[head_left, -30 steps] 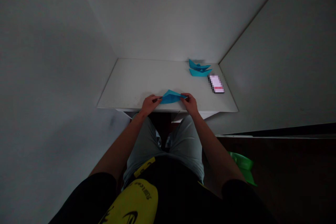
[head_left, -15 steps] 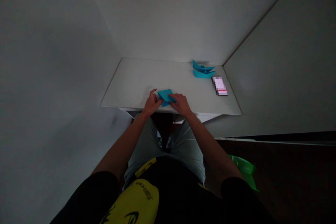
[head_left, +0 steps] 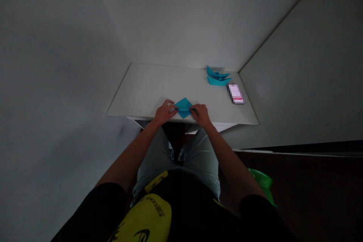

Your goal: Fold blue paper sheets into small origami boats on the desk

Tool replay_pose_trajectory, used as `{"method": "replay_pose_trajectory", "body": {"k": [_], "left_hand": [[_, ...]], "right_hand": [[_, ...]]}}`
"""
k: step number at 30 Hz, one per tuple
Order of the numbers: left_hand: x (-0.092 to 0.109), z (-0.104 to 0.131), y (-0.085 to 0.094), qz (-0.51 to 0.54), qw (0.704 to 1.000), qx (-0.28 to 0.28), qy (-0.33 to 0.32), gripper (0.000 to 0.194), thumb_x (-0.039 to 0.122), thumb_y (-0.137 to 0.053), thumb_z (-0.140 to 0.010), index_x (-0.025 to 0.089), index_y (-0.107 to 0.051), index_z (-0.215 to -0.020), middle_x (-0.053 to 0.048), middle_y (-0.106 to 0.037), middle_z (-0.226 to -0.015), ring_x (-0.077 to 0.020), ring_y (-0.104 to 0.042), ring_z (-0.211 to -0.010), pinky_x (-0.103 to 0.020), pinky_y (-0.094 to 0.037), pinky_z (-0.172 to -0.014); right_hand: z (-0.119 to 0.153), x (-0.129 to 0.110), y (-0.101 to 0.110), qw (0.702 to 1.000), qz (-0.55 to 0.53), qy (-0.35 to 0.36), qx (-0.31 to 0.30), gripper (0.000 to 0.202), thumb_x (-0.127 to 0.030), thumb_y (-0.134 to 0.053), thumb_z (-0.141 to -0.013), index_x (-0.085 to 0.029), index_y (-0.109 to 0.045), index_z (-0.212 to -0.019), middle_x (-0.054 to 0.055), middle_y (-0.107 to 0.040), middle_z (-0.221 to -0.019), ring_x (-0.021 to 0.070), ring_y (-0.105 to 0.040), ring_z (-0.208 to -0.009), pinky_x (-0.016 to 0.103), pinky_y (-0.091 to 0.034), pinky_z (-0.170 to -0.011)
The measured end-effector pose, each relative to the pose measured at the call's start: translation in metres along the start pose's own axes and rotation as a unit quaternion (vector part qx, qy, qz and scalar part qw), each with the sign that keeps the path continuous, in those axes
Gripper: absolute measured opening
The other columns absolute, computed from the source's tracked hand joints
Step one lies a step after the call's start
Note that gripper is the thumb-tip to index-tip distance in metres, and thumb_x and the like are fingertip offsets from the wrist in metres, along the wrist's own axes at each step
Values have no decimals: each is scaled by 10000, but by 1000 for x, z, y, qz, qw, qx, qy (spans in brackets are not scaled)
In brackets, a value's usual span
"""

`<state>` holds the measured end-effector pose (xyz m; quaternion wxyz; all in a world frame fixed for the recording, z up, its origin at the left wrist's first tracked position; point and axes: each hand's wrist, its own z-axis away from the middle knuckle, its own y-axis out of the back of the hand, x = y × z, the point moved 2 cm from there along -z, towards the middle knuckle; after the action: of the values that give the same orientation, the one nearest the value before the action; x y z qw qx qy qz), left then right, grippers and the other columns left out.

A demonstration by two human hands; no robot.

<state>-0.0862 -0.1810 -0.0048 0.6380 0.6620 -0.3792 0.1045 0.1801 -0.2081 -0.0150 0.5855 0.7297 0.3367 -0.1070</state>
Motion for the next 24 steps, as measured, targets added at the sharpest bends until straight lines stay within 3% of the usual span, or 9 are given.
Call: {"method": "replay_pose_trajectory", "body": {"k": [3, 8, 13, 17, 20, 24], "left_hand": [[4, 0, 0, 32, 999, 1, -16, 132, 336, -740, -1010, 277, -827, -1090, -39, -740, -1322, -212, -724, -1082, -324, -549, -939], [9, -3, -3, 42, 997, 33, 49, 159, 371, -734, -1015, 261, -787, -1117, -41, -794, -1103, -208, -691, -860, -335, -523, -856], [17, -4, -10, 30, 996, 46, 65, 309, 304, -737, -1002, 286, -755, -1309, -39, -772, -1122, -219, -703, -888, -335, -515, -847], [24, -2, -14, -26, 999, 25, -10, 306, 233, -597, -1052, 271, -807, -1273, -104, -744, -1298, -290, -694, -1149, -403, -515, -975], [27, 4, -14, -47, 994, -23, -91, 405, 172, -574, -1030, 293, -781, -1357, -97, -725, -1451, -329, -612, -1358, -500, -430, -1155], [28, 19, -12, -24, 988, -63, -142, 534, 366, -737, -987, 314, -678, -1515, -101, -648, -1597, -363, -518, -1518, -572, -307, -1282]], "right_hand": [[-3, 8, -4, 999, -28, -34, 27, 220, -367, -612, -1046, -242, -752, -1161, 114, -797, -1153, 316, -647, -1121, 500, -488, -1052], [-5, 11, -9, 993, -53, -90, 61, 283, -375, -636, -1015, -223, -709, -1242, 108, -776, -1031, 311, -644, -995, 473, -533, -951], [-4, 6, -8, 994, -16, -58, 88, 292, -295, -603, -1027, -213, -726, -1279, 158, -702, -1255, 325, -630, -1133, 501, -522, -1037], [-4, 2, -8, 999, 17, -14, 48, 278, -239, -547, -1068, -242, -791, -1202, 139, -727, -1273, 318, -623, -1204, 516, -489, -1096], [2, -3, -6, 999, 34, 8, 12, 335, -246, -536, -1086, -242, -775, -1321, 136, -743, -1378, 322, -626, -1259, 521, -483, -1093], [22, -9, 2, 997, 64, 35, -26, 444, -397, -580, -1100, -263, -679, -1511, 131, -688, -1536, 347, -591, -1365, 544, -456, -1111]]}}
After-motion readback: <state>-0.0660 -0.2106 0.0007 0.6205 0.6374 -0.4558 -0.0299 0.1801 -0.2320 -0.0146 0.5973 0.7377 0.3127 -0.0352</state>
